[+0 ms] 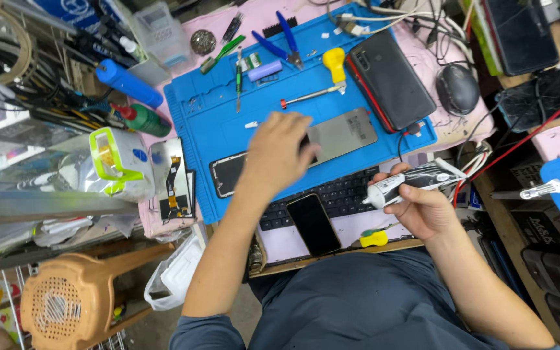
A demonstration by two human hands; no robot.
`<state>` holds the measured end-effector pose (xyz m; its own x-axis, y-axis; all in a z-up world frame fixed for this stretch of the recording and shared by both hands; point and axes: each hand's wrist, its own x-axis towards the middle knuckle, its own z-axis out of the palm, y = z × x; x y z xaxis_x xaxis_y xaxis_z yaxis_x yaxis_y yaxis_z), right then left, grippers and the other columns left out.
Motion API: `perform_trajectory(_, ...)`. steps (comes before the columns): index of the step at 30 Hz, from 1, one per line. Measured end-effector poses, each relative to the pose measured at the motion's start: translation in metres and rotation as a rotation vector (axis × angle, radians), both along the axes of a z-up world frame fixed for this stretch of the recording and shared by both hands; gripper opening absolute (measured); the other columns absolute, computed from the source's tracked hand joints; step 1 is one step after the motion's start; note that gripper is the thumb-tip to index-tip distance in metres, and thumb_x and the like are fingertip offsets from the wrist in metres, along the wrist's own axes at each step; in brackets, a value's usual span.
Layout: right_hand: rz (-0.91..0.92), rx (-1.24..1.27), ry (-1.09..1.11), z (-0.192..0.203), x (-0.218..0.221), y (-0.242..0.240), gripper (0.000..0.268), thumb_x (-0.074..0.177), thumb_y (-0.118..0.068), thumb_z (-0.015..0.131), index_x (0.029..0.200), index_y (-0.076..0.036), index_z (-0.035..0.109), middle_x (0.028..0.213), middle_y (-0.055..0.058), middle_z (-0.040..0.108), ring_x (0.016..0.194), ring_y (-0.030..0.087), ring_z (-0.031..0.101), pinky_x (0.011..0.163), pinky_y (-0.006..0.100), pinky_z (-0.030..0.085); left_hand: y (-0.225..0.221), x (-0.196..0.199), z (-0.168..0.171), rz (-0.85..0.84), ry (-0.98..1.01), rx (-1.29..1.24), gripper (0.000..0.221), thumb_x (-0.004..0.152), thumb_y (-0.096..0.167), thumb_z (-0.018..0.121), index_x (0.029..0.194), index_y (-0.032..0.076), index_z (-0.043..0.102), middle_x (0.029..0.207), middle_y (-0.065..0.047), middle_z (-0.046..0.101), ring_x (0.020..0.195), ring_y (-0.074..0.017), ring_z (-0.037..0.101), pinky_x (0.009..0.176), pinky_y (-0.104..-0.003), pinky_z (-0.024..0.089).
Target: The person applies adhesive from a tube to the frame of a mobile phone, then carefully positions and presses a replacement screen into place.
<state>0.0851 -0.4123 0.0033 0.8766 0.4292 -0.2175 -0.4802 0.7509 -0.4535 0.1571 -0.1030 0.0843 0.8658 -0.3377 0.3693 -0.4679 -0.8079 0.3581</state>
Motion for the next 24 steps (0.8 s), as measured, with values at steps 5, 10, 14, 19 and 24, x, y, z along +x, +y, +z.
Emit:
perform_trajectory(5, 0.016, -0.027, -0.013, -0.001, -0.001, 0.005, 0.03, 0.089, 0.001, 0.072, 0.118, -0.002, 0.063, 0.123, 0.025, 0.067, 0.123, 0.042, 0.065, 0.076, 0.039, 0.064, -0.039, 0.009, 0.009, -0.062, 0.309, 0.191, 0.084, 0.065, 0.039, 0.088, 0.133, 0.0, 0.058, 0.118, -0.015, 0.063, 0.115, -0.0331, 0.058, 0.095, -0.048, 0.047)
perform_trajectory(10, -0.005, -0.063, -0.051, 0.002, 0.005, 0.006, 0.03, 0.09, 0.002, 0.071, 0.119, -0.001, 0.062, 0.124, 0.024, 0.067, 0.119, 0.039, 0.067, 0.078, 0.041, 0.065, -0.041, 0.013, 0.014, -0.068, 0.33, 0.221, 0.086, 0.065, 0.033, 0.088, 0.136, -0.002, 0.055, 0.12, -0.018, 0.061, 0.116, -0.0354, 0.058, 0.097, -0.046, 0.049)
perform_trajectory(14, -0.025, -0.113, -0.083, 0.003, 0.009, 0.008, 0.03, 0.091, 0.003, 0.069, 0.12, 0.0, 0.062, 0.125, 0.026, 0.067, 0.115, 0.038, 0.068, 0.079, 0.042, 0.065, -0.034, 0.006, 0.023, -0.061, 0.248, 0.089, 0.09, 0.065, 0.031, 0.088, 0.138, -0.006, 0.05, 0.122, -0.02, 0.059, 0.115, -0.0374, 0.058, 0.094, -0.046, 0.05)
perform_trajectory(19, 0.017, -0.133, -0.089, 0.006, 0.016, 0.022, 0.03, 0.091, 0.004, 0.069, 0.119, -0.001, 0.061, 0.125, 0.026, 0.066, 0.115, 0.038, 0.068, 0.083, 0.042, 0.064, -0.007, -0.013, 0.039, -0.071, 0.266, -0.162, 0.082, 0.069, 0.026, 0.085, 0.138, -0.002, 0.051, 0.125, -0.018, 0.058, 0.119, -0.0363, 0.059, 0.098, -0.043, 0.051)
perform_trajectory(24, 0.009, -0.253, -0.154, 0.014, 0.028, 0.047, 0.03, 0.091, 0.003, 0.068, 0.118, -0.004, 0.059, 0.127, 0.025, 0.065, 0.115, 0.036, 0.068, 0.084, 0.044, 0.064, 0.027, -0.033, 0.031, -0.099, 0.284, -0.445, 0.079, 0.073, 0.019, 0.082, 0.142, 0.001, 0.048, 0.139, -0.018, 0.053, 0.13, -0.0348, 0.057, 0.106, -0.041, 0.05)
